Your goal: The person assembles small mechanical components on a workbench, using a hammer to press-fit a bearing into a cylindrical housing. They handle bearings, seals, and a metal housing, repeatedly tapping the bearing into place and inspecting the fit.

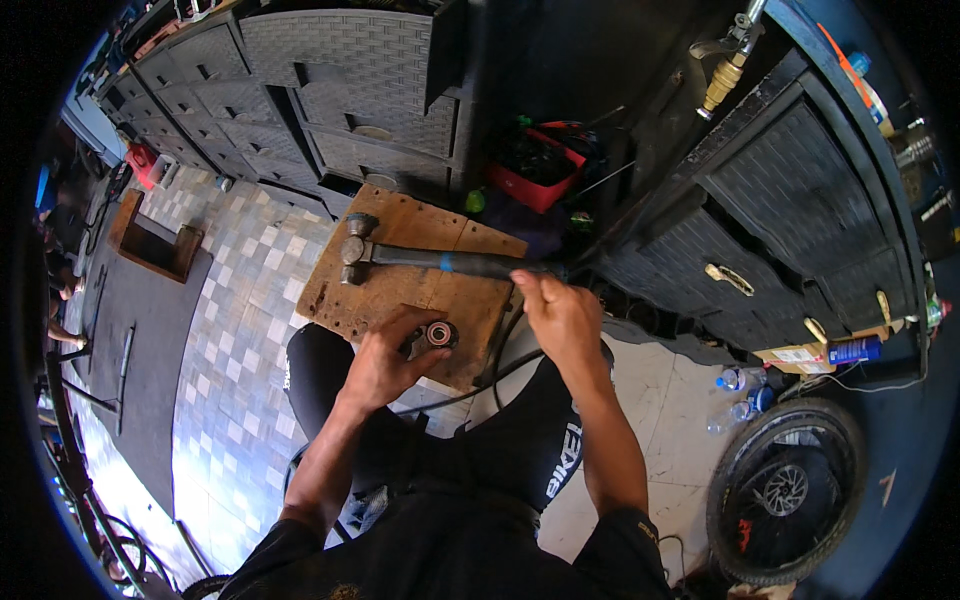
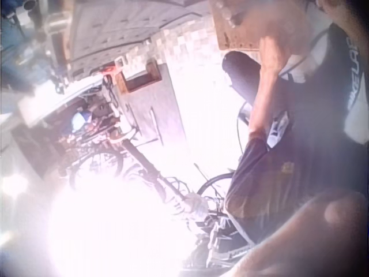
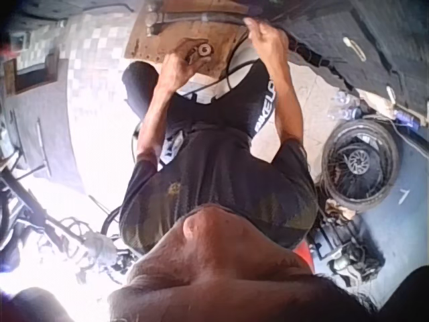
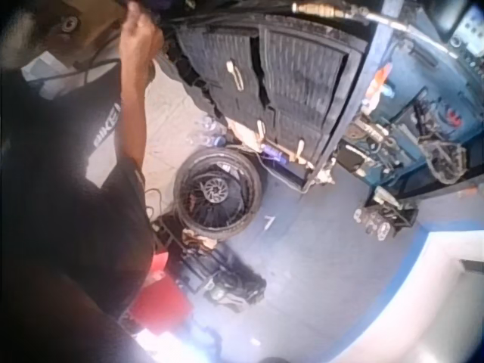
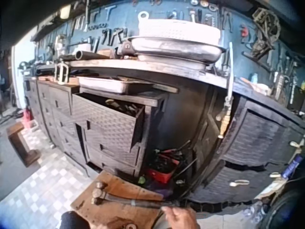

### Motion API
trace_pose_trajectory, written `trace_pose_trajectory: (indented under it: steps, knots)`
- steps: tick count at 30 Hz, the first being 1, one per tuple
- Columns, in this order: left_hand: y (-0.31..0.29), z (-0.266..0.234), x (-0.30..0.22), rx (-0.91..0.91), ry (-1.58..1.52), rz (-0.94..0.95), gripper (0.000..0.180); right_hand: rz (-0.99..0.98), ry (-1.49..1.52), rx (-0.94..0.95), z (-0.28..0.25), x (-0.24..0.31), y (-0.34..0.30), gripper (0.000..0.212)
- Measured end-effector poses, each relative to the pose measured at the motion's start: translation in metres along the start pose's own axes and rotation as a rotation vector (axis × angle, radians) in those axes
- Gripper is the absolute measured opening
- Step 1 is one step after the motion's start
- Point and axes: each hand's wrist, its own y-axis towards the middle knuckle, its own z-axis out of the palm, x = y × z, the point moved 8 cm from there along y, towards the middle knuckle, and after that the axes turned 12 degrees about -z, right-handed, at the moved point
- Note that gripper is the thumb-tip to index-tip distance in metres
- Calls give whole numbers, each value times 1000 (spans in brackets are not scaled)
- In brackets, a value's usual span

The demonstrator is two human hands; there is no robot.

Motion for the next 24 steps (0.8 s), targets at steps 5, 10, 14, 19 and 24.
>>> trace_pose_trajectory:
  steps: [5,10,14,19,24]
  knots:
    - [7,19,4,7,60,25,47,-283,-154,-73,14,33,31,41]
    - [4,20,8,-24,122,-7,53,-265,-133,127,58,28,50,46]
    - [-10,0,30,-83,-65,-217,65,-381,-135,174,86,33,56,49]
    - [-21,-17,51,-20,-662,-251,76,-389,-92,265,107,30,64,51]
    - [-21,-14,48,-56,-1099,-216,67,-305,-137,280,97,30,56,43]
